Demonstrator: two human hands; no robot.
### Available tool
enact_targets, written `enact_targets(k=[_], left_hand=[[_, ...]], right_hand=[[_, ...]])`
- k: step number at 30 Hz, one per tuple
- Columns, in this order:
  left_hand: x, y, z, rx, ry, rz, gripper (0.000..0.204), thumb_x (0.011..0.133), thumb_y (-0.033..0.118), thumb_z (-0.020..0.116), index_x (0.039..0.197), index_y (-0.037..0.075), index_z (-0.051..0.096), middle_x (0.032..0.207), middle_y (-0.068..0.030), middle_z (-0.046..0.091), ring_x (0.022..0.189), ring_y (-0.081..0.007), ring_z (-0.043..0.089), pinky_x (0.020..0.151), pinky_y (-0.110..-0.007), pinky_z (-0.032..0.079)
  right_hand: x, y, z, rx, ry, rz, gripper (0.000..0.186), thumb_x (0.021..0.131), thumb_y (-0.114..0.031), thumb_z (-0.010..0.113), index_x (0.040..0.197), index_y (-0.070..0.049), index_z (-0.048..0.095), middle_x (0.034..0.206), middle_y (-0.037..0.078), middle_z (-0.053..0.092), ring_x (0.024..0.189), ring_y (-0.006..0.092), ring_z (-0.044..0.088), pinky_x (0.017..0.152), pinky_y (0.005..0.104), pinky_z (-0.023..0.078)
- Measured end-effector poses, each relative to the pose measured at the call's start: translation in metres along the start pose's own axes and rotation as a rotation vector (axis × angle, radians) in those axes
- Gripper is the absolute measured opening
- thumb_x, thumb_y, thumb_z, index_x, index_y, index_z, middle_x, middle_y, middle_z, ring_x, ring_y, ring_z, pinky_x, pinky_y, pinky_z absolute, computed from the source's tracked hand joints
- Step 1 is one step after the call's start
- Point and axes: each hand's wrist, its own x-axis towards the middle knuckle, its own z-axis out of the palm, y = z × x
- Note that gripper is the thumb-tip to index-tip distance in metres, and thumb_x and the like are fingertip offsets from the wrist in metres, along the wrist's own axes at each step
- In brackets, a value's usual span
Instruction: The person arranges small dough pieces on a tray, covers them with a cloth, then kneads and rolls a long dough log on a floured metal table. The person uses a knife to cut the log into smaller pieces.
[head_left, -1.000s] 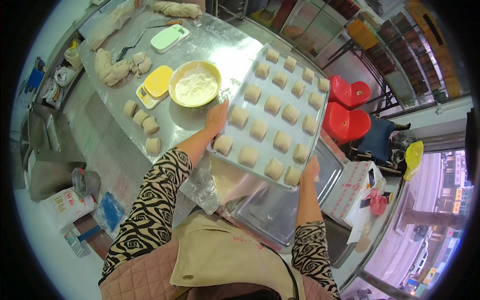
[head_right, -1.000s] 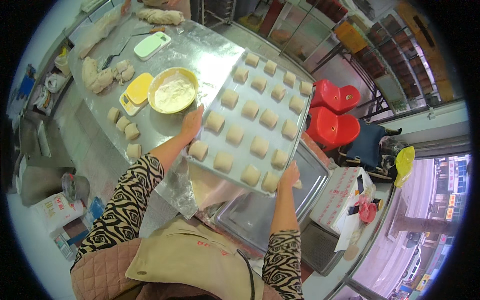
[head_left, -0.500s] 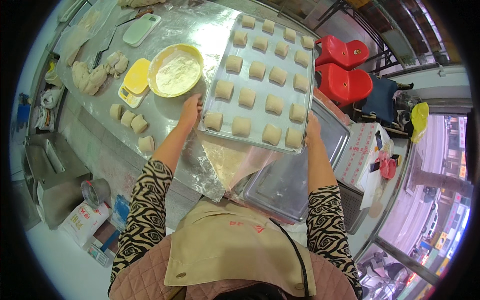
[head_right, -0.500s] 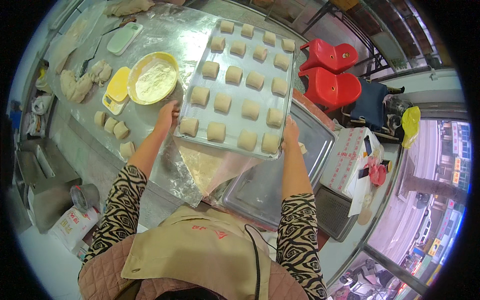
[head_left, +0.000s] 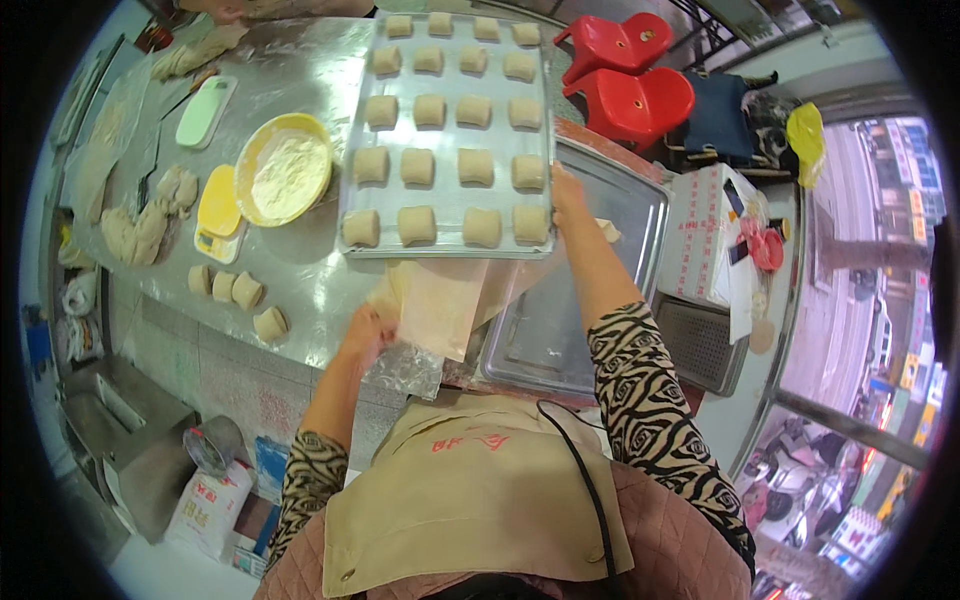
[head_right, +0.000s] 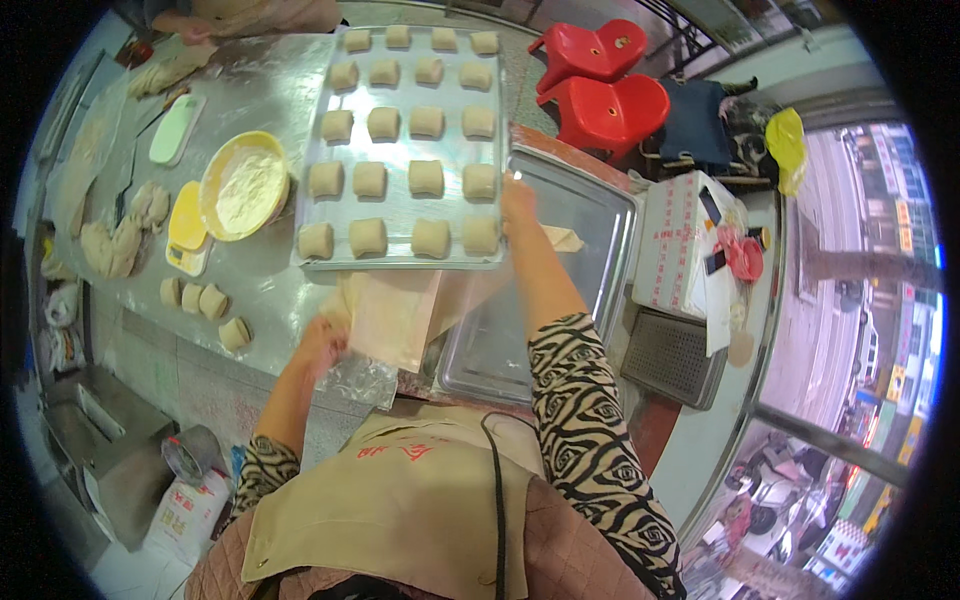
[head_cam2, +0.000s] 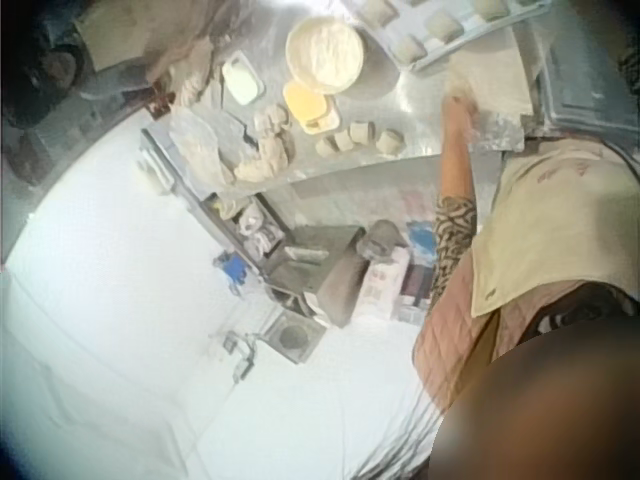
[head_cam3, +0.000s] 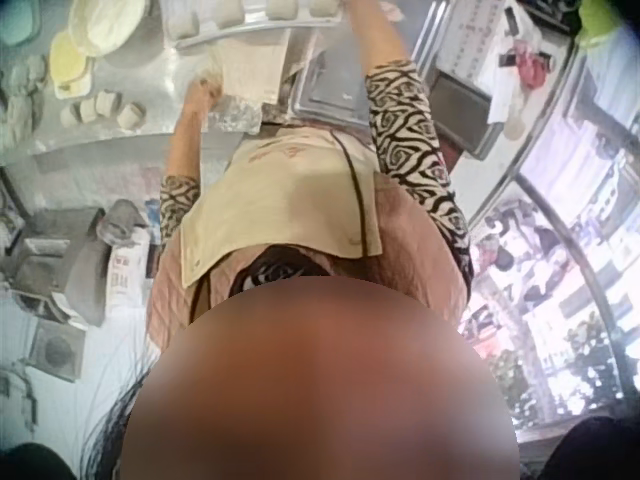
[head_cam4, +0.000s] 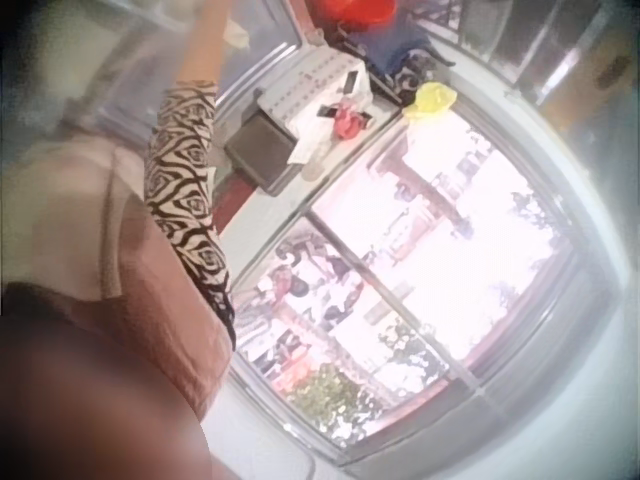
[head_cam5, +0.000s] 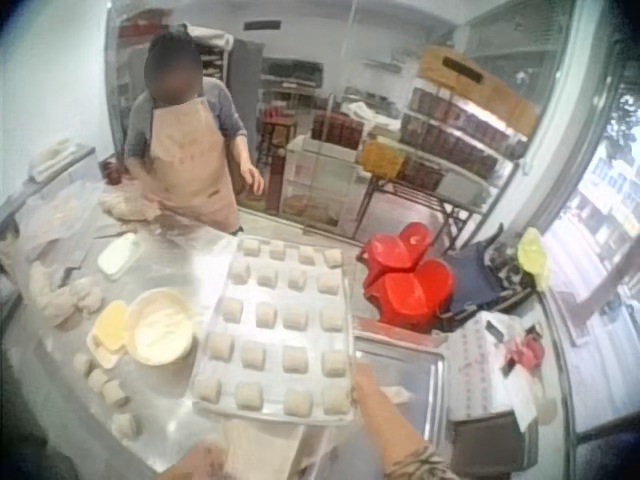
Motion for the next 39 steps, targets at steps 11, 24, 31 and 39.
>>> enact_targets(k=[11, 24, 31, 39], left_hand=[[-0.082, -0.079, 0.070, -0.055, -0.648, -0.403, 0.059, 0.078, -0.006, 0.068, 0.136, 0.003, 0.066, 0.129, -0.0068, 0.073, 0.115, -0.0184, 0.069, 0.099, -0.037, 0.055], [-0.090, -0.021, 0.156, -0.465, -0.684, -0.174, 0.074, 0.079, 0.005, 0.066, 0.151, -0.003, 0.052, 0.141, -0.0164, 0.067, 0.130, -0.0299, 0.066, 0.113, -0.046, 0.052], [-0.119, -0.009, 0.267, -0.760, -0.916, -0.231, 0.074, 0.081, -0.001, 0.063, 0.154, -0.004, 0.048, 0.144, -0.0189, 0.064, 0.134, -0.0343, 0.063, 0.119, -0.053, 0.048], [-0.138, -0.003, 0.259, -0.589, -0.756, 0.115, 0.066, 0.088, 0.001, 0.057, 0.153, -0.006, 0.049, 0.145, -0.0178, 0.065, 0.132, -0.0287, 0.064, 0.114, -0.044, 0.051]], right_hand=[[-0.044, 0.003, 0.041, 0.077, 0.107, 0.051, 0.049, 0.107, -0.042, 0.058, 0.121, 0.002, 0.076, 0.111, 0.022, 0.077, 0.105, 0.0349, 0.073, 0.091, 0.0459, 0.055], [-0.239, 0.144, -0.132, 0.404, 0.004, 0.296, 0.028, 0.103, -0.023, 0.056, 0.082, -0.009, 0.067, 0.081, 0.009, 0.071, 0.063, 0.0193, 0.061, 0.054, 0.0357, 0.047], [-0.351, 0.125, -0.103, 0.280, -0.635, -0.137, 0.054, 0.114, -0.044, 0.048, 0.146, -0.001, 0.058, 0.139, 0.016, 0.068, 0.124, 0.0271, 0.067, 0.106, 0.0418, 0.054], [-0.395, 0.094, -0.224, 1.064, -0.605, 0.607, 0.061, 0.112, -0.039, 0.056, 0.158, 0.001, 0.046, 0.156, 0.015, 0.058, 0.142, 0.0283, 0.059, 0.119, 0.0455, 0.049]])
